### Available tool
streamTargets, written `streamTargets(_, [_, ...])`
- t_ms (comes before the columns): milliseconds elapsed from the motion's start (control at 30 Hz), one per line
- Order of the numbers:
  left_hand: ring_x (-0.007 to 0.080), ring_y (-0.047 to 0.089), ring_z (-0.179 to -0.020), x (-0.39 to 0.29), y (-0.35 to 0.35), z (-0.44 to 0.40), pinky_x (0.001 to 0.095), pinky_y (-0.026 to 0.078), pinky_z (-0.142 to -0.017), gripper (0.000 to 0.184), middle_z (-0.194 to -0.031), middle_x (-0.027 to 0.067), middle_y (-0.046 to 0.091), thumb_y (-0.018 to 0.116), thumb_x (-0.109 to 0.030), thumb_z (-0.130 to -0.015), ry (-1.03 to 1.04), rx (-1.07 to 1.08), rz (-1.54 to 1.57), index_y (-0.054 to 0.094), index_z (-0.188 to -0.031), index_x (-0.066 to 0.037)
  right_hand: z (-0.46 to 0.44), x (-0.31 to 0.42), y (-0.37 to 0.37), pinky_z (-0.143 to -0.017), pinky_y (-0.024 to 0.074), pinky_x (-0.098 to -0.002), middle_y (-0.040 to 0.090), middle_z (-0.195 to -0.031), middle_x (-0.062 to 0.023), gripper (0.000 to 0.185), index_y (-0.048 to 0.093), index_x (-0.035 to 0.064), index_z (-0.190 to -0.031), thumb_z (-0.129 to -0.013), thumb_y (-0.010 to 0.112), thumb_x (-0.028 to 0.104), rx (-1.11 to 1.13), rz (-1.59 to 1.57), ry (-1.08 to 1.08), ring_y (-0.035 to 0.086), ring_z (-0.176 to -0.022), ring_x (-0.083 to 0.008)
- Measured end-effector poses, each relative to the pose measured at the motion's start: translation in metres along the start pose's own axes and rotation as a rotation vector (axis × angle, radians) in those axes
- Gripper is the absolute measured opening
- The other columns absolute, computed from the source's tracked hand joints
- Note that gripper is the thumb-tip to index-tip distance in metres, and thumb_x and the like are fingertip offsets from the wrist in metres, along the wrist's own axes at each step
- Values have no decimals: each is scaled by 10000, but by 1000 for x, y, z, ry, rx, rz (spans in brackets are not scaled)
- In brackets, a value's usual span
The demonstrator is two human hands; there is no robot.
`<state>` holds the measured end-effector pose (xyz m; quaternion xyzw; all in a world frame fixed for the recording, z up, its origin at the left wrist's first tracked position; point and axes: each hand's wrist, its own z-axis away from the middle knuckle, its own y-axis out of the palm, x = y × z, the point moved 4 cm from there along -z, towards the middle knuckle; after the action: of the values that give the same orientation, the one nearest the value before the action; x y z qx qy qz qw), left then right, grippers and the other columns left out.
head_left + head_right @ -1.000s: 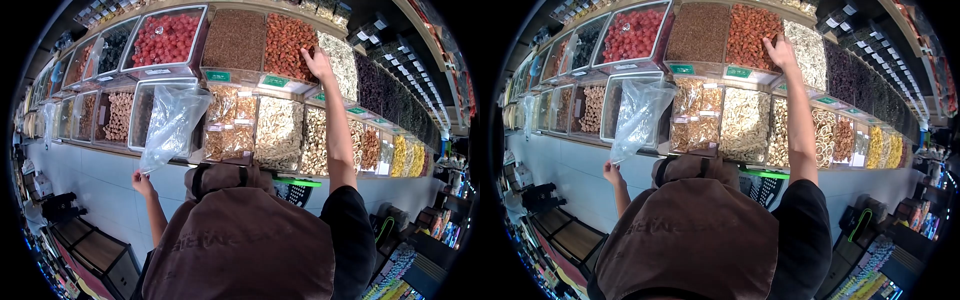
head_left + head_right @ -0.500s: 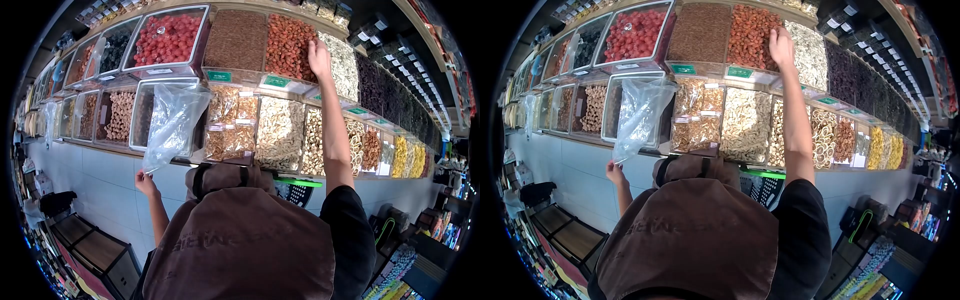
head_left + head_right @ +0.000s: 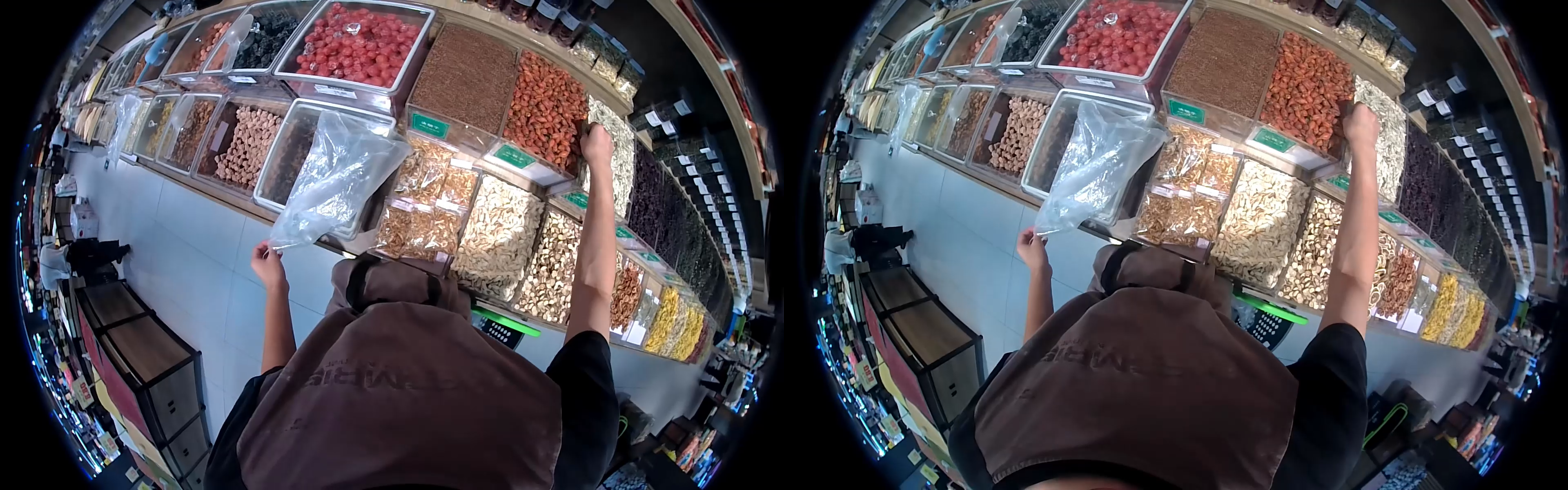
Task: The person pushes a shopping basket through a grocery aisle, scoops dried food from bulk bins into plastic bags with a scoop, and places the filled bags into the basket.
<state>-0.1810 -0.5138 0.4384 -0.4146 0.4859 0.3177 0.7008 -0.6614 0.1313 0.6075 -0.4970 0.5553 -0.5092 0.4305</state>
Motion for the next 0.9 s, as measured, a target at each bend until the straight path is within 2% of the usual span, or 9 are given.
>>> streamTargets(167, [115,585,-758,2,3,2,250,487,-643,57,-905,61,637,602,-17,-928,-5,-3,-6,613,-978,8,-17,-18,16,-929,490,-479,663,-1087,-269,263,656,9,-1000,-795,624,170,17,-115,-19,621,-1077,-423])
streamTargets(367, [107,579,-766,5,2,0,243,484,-653,46,-900,42,631,617,-47,-931,-4,28,21,616,-967,-19,-23,-19,18,-937,487,-468,655,-1103,-281,302,660,-11,-1032,-795,621,172,131,-92,-17,614,-1094,-417])
streamTargets(433, [106,582,-797,7,1,-2,248,492,-678,55,-924,31,629,625,-80,-938,-20,-4,30,613,-964,-33,-23,-21,15,-938,486,-460,659,-1101,-272,306,664,-1,-1043,-796,623,174,163,-78,-80,615,-1100,-406])
streamTargets(567, [108,586,-825,10,1,-6,253,497,-699,70,-952,26,630,626,-105,-946,-12,23,-11,614,-968,-40,-22,-30,15,-857,500,-415,678,-1010,-228,183,656,47,-947,-790,577,97,149,-168,-115,639,-1017,-378])
streamTargets(633, [107,589,-823,9,1,-6,256,497,-705,55,-955,28,631,621,-91,-940,-13,24,-8,615,-964,-42,-17,-25,5,-941,490,-435,668,-1101,-247,246,676,22,-1023,-801,607,102,222,-163,-168,616,-1105,-397])
streamTargets(800, [107,590,-822,7,0,-7,257,495,-711,42,-954,28,632,616,-75,-932,-7,31,3,615,-957,-42,-15,-27,3,-935,501,-416,680,-1080,-233,198,697,46,-982,-809,606,79,162,-175,-94,628,-1091,-388])
streamTargets(867, [105,592,-823,6,0,-4,257,493,-706,38,-950,26,634,616,-75,-933,-10,23,-14,614,-952,-42,-19,-28,-1,-850,505,-378,686,-1004,-210,120,659,48,-911,-822,590,86,154,-149,-106,653,-972,-348])
streamTargets(900, [105,592,-823,6,-1,-4,257,493,-706,38,-950,26,634,616,-75,-933,-11,22,-17,614,-952,-42,-26,-29,-2,-845,505,-356,700,-989,-176,155,682,45,-962,-833,596,54,161,-148,-97,665,-939,-283])
